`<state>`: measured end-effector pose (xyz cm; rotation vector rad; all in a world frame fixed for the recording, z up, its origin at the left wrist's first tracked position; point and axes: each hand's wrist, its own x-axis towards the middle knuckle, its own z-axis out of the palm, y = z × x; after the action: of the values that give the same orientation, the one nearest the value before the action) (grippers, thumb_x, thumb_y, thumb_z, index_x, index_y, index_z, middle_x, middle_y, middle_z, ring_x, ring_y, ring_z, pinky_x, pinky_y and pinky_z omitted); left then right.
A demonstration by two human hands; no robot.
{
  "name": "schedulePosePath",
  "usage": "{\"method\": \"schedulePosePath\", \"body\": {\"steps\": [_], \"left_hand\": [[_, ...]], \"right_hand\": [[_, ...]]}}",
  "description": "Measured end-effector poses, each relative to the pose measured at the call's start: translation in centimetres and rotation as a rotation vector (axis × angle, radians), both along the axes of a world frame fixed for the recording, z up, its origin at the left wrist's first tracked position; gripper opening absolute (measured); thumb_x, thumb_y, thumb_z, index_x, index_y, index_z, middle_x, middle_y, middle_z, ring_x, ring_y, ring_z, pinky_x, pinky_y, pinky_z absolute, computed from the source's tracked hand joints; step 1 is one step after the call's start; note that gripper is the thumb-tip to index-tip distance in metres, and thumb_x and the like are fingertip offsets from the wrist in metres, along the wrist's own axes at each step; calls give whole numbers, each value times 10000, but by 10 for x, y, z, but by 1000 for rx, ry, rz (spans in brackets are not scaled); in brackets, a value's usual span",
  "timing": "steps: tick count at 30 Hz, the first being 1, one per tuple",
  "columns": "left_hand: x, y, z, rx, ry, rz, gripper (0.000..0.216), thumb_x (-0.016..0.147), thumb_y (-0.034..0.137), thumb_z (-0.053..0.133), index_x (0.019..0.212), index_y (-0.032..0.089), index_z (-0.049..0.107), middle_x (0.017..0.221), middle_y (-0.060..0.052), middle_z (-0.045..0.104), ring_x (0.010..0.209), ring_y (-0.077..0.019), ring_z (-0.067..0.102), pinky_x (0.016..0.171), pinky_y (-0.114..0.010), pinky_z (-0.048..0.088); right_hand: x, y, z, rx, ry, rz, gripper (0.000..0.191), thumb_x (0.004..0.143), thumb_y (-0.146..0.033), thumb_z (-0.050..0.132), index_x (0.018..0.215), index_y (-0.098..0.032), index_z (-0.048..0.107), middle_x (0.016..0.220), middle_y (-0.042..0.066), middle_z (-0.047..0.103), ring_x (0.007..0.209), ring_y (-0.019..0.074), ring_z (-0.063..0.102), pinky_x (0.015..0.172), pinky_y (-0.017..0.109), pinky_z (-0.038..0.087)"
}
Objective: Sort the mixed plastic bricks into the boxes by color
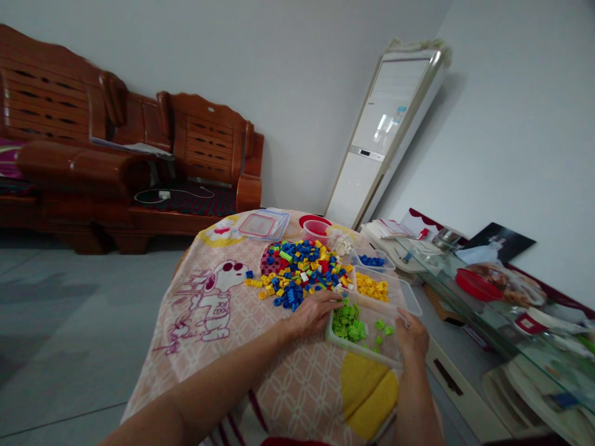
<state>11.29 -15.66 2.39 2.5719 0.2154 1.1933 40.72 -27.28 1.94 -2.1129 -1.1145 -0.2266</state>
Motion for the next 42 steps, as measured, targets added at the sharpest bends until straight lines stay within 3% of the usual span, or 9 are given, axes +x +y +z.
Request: {"method": "schedulePosePath", "body": {"steps": [2, 4, 9, 13, 20, 29, 38, 42], "left_hand": [[0, 3, -2, 29, 10, 15, 385, 845, 91, 439, 1170, 184, 624, 1249, -107, 607, 1158, -208, 548, 996, -369, 449], [-3, 11, -4, 11, -9, 119, 348, 859, 118, 446, 1141, 188, 637, 1215, -105, 622, 1124, -204, 560, 981, -368, 449], [-25, 41, -4, -165, 26, 582, 187, 832, 249, 572, 963, 175, 684, 1029, -101, 671, 981, -224, 590, 905, -374, 448], [-42, 56, -4, -198, 190, 681, 144, 813, 276, 589, 861, 195, 698, 960, -75, 683, 960, -224, 581, 913, -378, 406], [-48, 63, -1, -232, 202, 913, 109, 778, 190, 559, 751, 181, 664, 871, -63, 678, 917, -213, 567, 910, -360, 367], [-49, 64, 6, -243, 276, 933, 209, 796, 227, 529, 793, 207, 737, 1060, -85, 684, 1001, -265, 550, 943, -436, 328], [-42, 69, 3, -256, 276, 1006, 155, 777, 207, 535, 730, 162, 675, 899, -113, 677, 914, -261, 564, 900, -435, 359], [-43, 67, 0, -214, 187, 977, 131, 803, 186, 518, 744, 175, 633, 906, -91, 676, 930, -244, 569, 960, -444, 341]], "right_hand": [[1, 0, -1, -3, 3, 0, 540, 730, -405, 411, 1074, -110, 704, 1104, 150, 676, 970, 271, 616, 891, 371, 436], [1, 0, -1, -5, 12, -4, 532, 731, -404, 417, 1075, -118, 705, 1107, 146, 676, 966, 271, 615, 881, 370, 440], [0, 0, 0, -3, -15, -15, 511, 745, -397, 413, 1067, -129, 706, 1086, 143, 683, 937, 266, 616, 850, 368, 444], [0, 0, 0, 10, -30, 9, 516, 734, -394, 414, 1050, -114, 711, 1075, 153, 686, 932, 265, 616, 853, 364, 446], [0, 0, 0, 27, -37, 2, 514, 730, -393, 410, 1042, -118, 712, 1072, 151, 689, 927, 264, 615, 845, 366, 446], [-2, 0, 0, 26, -36, -2, 506, 738, -384, 405, 1045, -127, 713, 1069, 142, 693, 918, 249, 618, 839, 350, 449], [-2, -1, 2, 7, -49, -9, 505, 742, -386, 412, 1049, -123, 715, 1069, 146, 691, 894, 261, 616, 815, 360, 447], [-1, 0, 1, 7, -43, -2, 500, 742, -388, 410, 1040, -127, 715, 1053, 144, 696, 896, 254, 615, 816, 354, 448]]}}
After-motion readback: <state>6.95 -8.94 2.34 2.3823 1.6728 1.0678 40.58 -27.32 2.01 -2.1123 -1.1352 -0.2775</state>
